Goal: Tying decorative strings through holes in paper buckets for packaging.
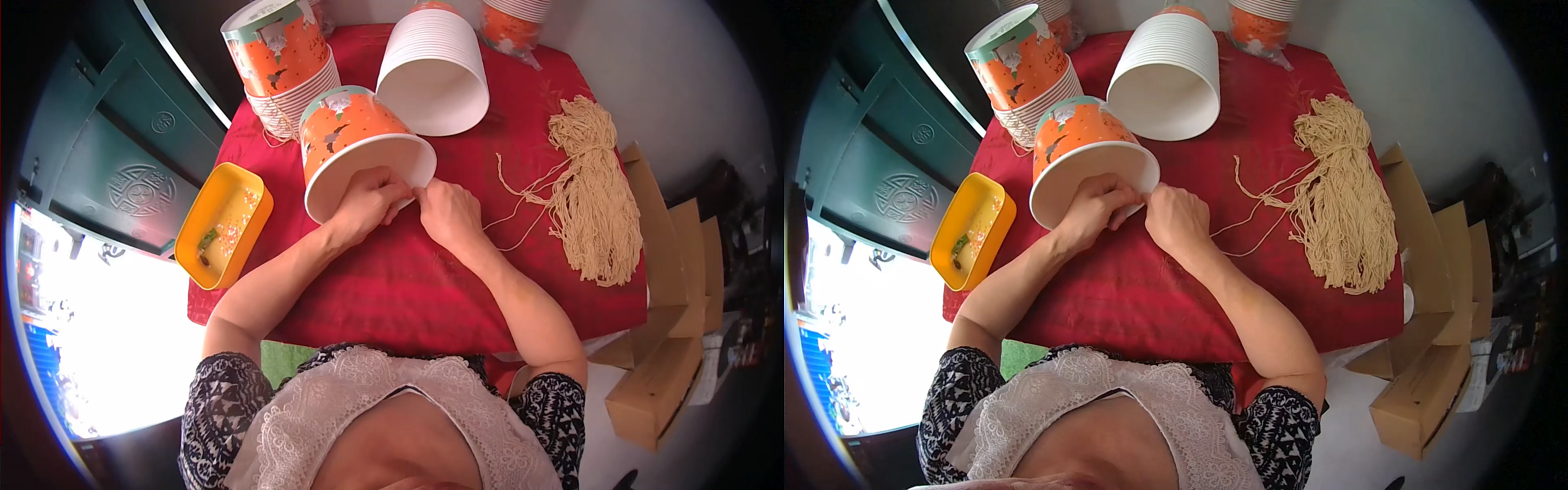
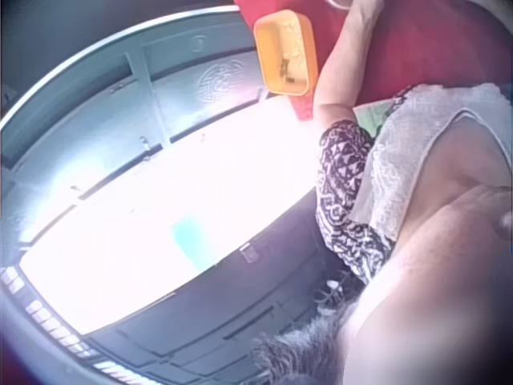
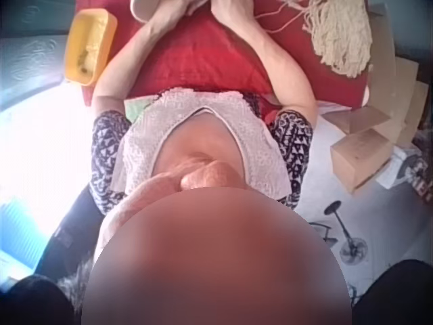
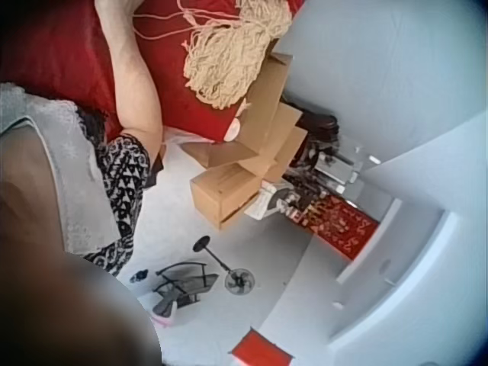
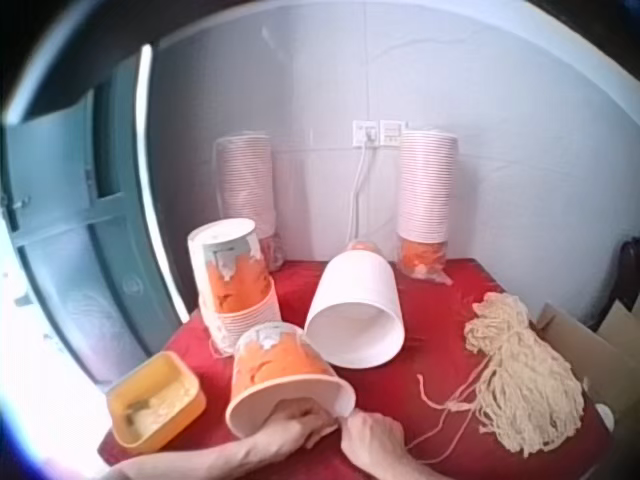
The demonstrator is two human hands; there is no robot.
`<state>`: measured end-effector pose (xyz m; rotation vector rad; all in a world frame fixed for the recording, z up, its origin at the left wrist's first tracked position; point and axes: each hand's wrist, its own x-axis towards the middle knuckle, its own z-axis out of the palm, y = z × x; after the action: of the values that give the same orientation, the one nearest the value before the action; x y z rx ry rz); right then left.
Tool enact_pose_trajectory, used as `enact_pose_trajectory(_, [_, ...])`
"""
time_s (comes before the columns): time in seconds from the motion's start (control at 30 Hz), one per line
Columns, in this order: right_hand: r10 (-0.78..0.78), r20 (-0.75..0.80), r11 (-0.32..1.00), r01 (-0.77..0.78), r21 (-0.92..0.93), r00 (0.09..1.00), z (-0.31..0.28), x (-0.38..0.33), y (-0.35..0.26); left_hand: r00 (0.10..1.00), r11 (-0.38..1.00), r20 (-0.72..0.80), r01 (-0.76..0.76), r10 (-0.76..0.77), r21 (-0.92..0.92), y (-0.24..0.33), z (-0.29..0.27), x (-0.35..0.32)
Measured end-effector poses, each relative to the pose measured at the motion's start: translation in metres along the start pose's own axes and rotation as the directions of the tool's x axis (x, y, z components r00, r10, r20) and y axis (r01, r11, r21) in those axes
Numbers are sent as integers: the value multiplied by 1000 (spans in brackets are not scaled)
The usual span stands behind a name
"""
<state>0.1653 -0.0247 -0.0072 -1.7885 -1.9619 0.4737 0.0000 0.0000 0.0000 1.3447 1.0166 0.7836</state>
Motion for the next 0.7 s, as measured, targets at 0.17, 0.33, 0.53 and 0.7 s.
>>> enact_pose_trajectory(0.17, [-10,-41,1000,11,15,999,-3,7,1,1000,999,13,-13,14,-50,6,5,0])
enact_pose_trajectory(0.33, [21,5,999,-21,38,1000,-8,7,3,999,999,-26,-47,47,20,2,12,4])
enact_pose_trajectory(0.53, [-60,171,963,12,271,983,-26,-3,14,999,993,-35,-10,14,114,0,11,2])
enact_pose_trajectory(0.7, [-88,115,813,5,582,990,-30,-5,18,998,984,7,-62,62,168,-7,9,3])
